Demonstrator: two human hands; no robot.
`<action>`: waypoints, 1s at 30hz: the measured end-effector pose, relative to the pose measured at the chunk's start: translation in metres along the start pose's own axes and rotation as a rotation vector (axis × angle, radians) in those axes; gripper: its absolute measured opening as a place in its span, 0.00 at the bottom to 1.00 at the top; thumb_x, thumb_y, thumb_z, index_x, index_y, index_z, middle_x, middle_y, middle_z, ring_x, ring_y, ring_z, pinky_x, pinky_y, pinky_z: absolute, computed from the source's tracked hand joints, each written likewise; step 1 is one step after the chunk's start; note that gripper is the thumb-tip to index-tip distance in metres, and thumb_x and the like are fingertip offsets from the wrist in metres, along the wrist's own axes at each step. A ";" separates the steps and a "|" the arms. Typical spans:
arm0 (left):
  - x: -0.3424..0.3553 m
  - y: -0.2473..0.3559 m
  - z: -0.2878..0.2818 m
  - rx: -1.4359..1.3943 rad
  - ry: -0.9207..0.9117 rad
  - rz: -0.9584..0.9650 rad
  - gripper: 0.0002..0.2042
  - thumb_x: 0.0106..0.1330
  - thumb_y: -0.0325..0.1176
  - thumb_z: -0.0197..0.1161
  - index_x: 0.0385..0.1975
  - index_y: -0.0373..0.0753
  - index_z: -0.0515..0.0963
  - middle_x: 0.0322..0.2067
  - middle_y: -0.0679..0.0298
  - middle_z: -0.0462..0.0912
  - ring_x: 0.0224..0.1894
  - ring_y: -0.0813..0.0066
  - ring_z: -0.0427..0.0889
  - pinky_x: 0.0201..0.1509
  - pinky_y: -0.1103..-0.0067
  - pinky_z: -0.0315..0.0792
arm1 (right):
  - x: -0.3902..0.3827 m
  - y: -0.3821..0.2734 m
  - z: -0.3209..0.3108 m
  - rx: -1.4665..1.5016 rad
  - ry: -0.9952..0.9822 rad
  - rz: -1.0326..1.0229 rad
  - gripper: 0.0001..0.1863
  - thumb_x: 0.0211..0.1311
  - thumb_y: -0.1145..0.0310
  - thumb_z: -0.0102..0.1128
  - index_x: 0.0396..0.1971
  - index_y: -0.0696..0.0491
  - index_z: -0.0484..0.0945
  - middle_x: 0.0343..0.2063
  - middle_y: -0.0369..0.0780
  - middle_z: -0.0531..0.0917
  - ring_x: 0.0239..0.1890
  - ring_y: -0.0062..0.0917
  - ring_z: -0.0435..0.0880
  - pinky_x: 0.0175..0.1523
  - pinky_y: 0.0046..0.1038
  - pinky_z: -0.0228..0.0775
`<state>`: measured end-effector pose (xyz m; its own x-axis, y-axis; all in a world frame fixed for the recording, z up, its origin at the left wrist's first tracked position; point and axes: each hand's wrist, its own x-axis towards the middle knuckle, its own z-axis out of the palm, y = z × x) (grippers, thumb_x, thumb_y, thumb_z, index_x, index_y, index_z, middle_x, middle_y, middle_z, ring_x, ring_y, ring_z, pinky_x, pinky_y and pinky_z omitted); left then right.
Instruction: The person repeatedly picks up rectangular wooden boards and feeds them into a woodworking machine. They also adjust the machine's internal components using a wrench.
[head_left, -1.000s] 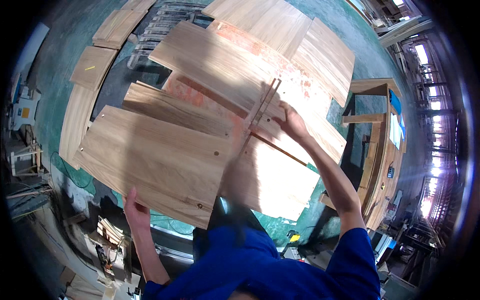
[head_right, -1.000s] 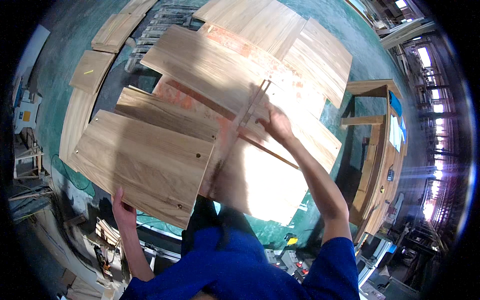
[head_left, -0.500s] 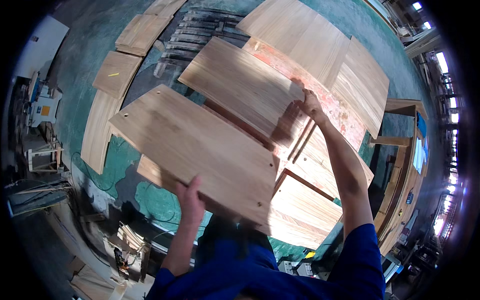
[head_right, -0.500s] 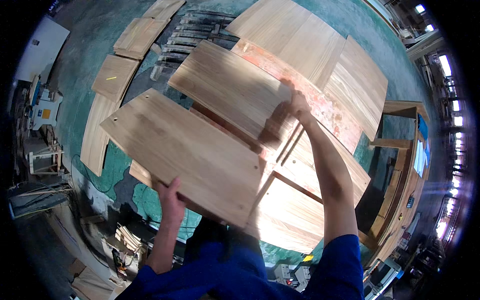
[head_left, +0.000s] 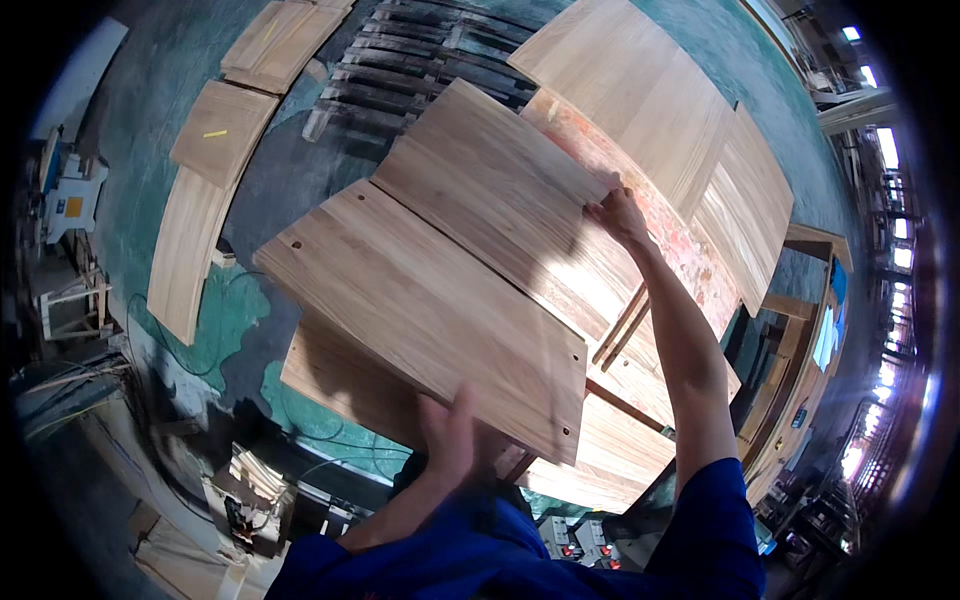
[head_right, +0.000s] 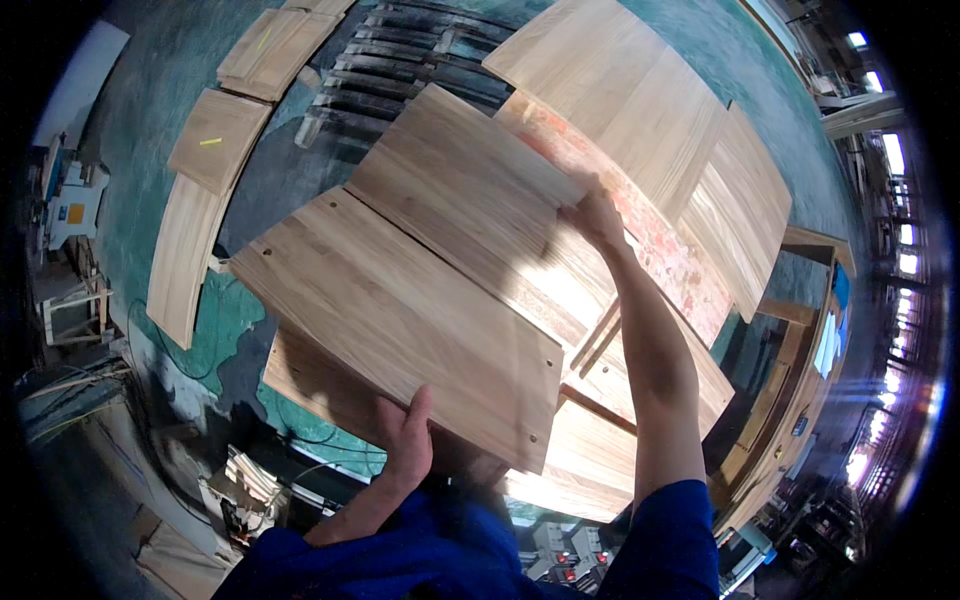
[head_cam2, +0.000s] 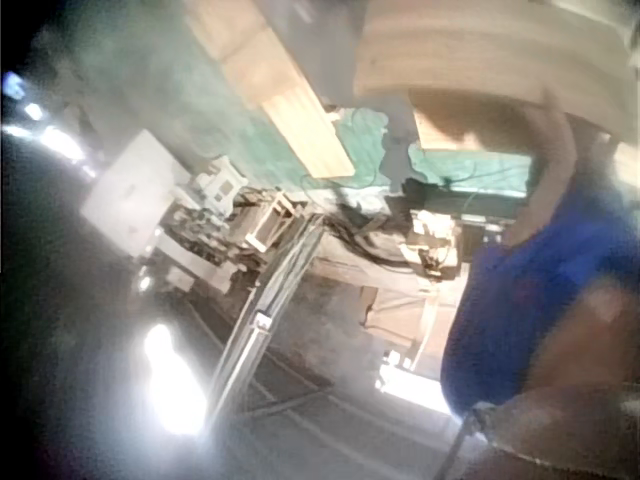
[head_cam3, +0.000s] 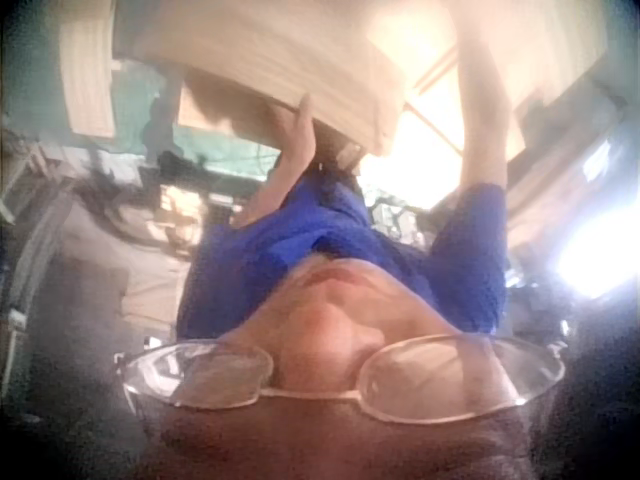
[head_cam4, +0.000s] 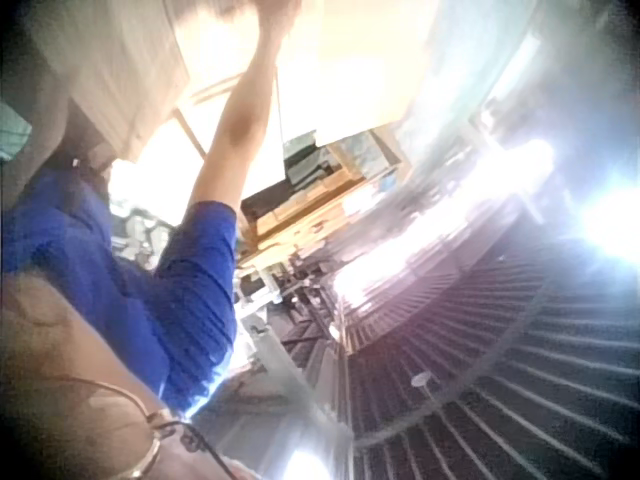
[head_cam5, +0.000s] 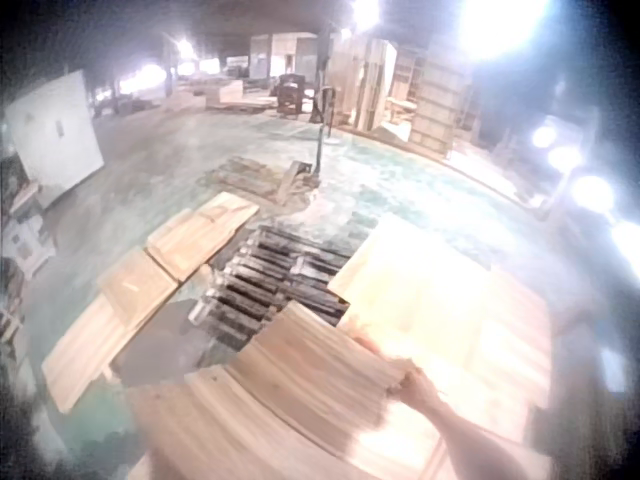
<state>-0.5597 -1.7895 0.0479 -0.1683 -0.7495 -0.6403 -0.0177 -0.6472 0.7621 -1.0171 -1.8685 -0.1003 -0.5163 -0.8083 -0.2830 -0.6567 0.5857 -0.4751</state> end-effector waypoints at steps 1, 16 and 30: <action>0.001 0.009 0.001 0.019 -0.013 0.002 0.27 0.72 0.31 0.61 0.65 0.28 0.58 0.62 0.52 0.68 0.64 0.66 0.68 0.71 0.69 0.62 | 0.002 0.004 0.002 0.034 0.014 -0.011 0.34 0.58 0.64 0.71 0.64 0.52 0.68 0.52 0.48 0.82 0.55 0.37 0.81 0.58 0.39 0.73; 0.011 0.005 -0.002 -0.165 -0.103 -0.059 0.20 0.69 0.32 0.66 0.55 0.33 0.70 0.54 0.61 0.75 0.57 0.72 0.73 0.61 0.73 0.69 | -0.108 -0.118 -0.135 -0.038 0.032 -0.017 0.28 0.65 0.47 0.67 0.44 0.61 0.82 0.20 0.50 0.77 0.24 0.34 0.79 0.34 0.37 0.70; 0.030 -0.056 0.075 -0.292 -0.584 -0.295 0.14 0.73 0.34 0.62 0.51 0.43 0.67 0.45 0.70 0.70 0.47 0.76 0.73 0.67 0.66 0.72 | -0.395 -0.140 -0.253 -0.481 0.800 -0.094 0.21 0.53 0.55 0.79 0.19 0.54 0.78 0.16 0.36 0.78 0.21 0.28 0.77 0.32 0.29 0.69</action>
<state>-0.6374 -1.7655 -0.0067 -0.6988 -0.3932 -0.5975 0.1073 -0.8835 0.4559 -0.8600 -1.6163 0.2886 -0.5572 -0.6771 0.4808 -0.7792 0.6265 -0.0207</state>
